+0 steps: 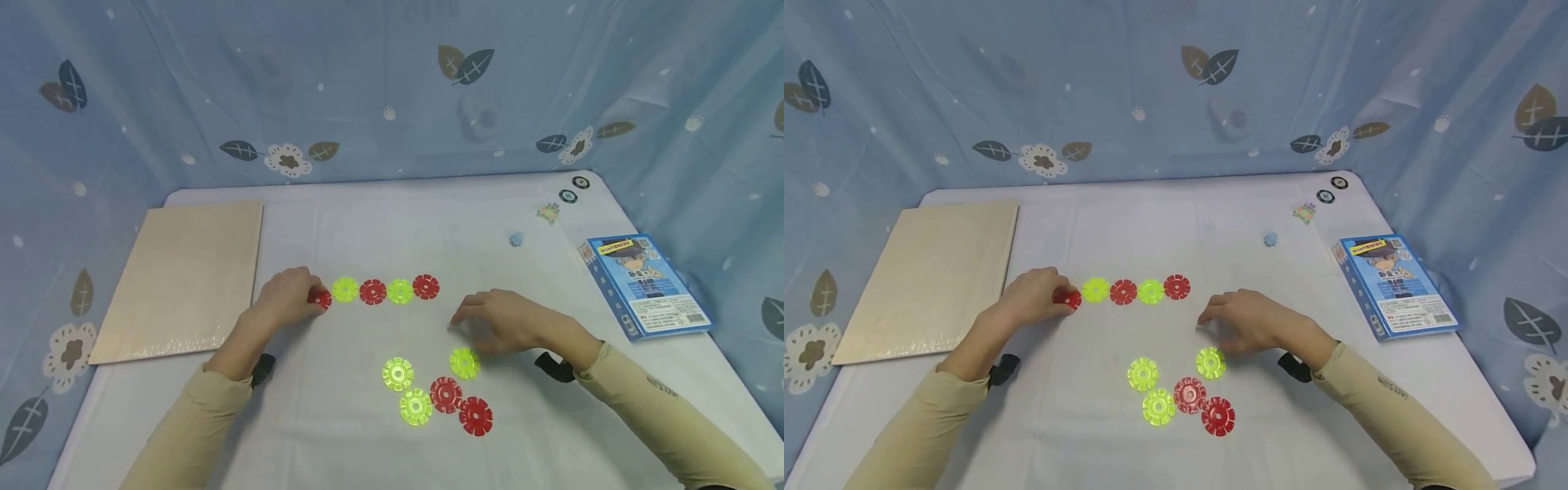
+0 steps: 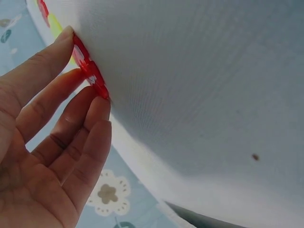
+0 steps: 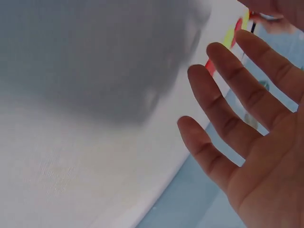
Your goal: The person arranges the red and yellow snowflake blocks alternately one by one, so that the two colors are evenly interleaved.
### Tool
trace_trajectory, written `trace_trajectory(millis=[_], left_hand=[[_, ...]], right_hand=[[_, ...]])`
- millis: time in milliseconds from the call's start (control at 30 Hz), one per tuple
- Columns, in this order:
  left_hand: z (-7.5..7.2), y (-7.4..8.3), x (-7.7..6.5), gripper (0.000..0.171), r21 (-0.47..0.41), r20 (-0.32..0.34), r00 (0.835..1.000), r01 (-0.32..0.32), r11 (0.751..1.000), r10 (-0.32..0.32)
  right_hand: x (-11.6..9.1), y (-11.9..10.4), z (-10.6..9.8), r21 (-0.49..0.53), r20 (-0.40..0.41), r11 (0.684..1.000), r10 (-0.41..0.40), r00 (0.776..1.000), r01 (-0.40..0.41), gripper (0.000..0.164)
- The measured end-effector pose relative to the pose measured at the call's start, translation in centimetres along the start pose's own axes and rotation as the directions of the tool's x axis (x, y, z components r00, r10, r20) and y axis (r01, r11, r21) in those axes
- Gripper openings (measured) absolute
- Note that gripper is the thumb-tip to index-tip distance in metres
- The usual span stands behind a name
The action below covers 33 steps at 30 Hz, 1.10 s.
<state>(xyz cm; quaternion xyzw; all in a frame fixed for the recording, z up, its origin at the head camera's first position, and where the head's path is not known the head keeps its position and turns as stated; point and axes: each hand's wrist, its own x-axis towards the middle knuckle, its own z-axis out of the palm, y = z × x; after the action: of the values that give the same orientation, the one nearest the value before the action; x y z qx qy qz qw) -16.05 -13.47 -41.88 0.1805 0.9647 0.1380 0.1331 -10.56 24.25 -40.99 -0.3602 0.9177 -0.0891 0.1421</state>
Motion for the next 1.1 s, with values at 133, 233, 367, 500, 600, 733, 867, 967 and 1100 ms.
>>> trace_trajectory(millis=[133, 233, 367, 500, 600, 733, 867, 967, 1100], left_hand=[[0.0, 0.0, 0.0, 0.034, 0.009, -0.002, 1.0, 0.001, 1.0, -0.001], [0.0, 0.1, -0.1, 0.034, 0.015, -0.002, 1.0, -0.001, 1.0, 0.001], [0.0, 0.1, -0.1, 0.034, 0.02, -0.004, 1.0, 0.0, 1.0, 0.0], [0.0, 0.2, -0.2, 0.034, 0.016, -0.001, 1.0, 0.003, 1.0, -0.003], [0.0, 0.2, -0.2, 0.033, 0.017, -0.006, 1.0, 0.0, 1.0, 0.001], [0.0, 0.2, -0.2, 0.033, 0.015, -0.009, 1.0, 0.0, 1.0, 0.0], [0.0, 0.2, -0.2, 0.034, 0.005, -0.004, 1.0, 0.006, 1.0, -0.006], [0.0, 0.1, -0.2, 0.035, -0.001, -0.002, 1.0, 0.001, 1.0, -0.001], [0.0, 0.0, -0.1, 0.034, 0.0, -0.006, 1.0, -0.013, 1.0, 0.013]], right_hand=[[-0.4, -1.4, 0.4, 0.003, 0.062, 1.0, -0.005, 0.998, 0.005, 0.049], [-0.4, -2.4, 0.8, -0.015, 0.104, 1.0, -0.022, 0.994, 0.024, 0.053], [-0.1, -3.5, 1.4, -0.079, 0.132, 0.995, -0.051, 0.99, 0.062, 0.056], [0.3, -4.3, 1.9, -0.138, 0.136, 0.987, -0.059, 0.989, 0.078, 0.059], [0.5, -4.6, 2.1, -0.146, 0.151, 0.987, -0.04, 0.988, 0.062, 0.061], [0.5, -4.6, 2.2, -0.133, 0.165, 0.99, -0.012, 0.986, 0.034, 0.06], [0.3, -4.1, 1.9, -0.097, 0.15, 0.995, 0.022, 0.988, -0.008, 0.054], [0.0, -3.3, 1.5, -0.055, 0.129, 0.997, 0.055, 0.99, -0.048, 0.05], [0.0, -1.8, 0.8, -0.011, 0.103, 0.996, 0.09, 0.991, -0.09, 0.048]])
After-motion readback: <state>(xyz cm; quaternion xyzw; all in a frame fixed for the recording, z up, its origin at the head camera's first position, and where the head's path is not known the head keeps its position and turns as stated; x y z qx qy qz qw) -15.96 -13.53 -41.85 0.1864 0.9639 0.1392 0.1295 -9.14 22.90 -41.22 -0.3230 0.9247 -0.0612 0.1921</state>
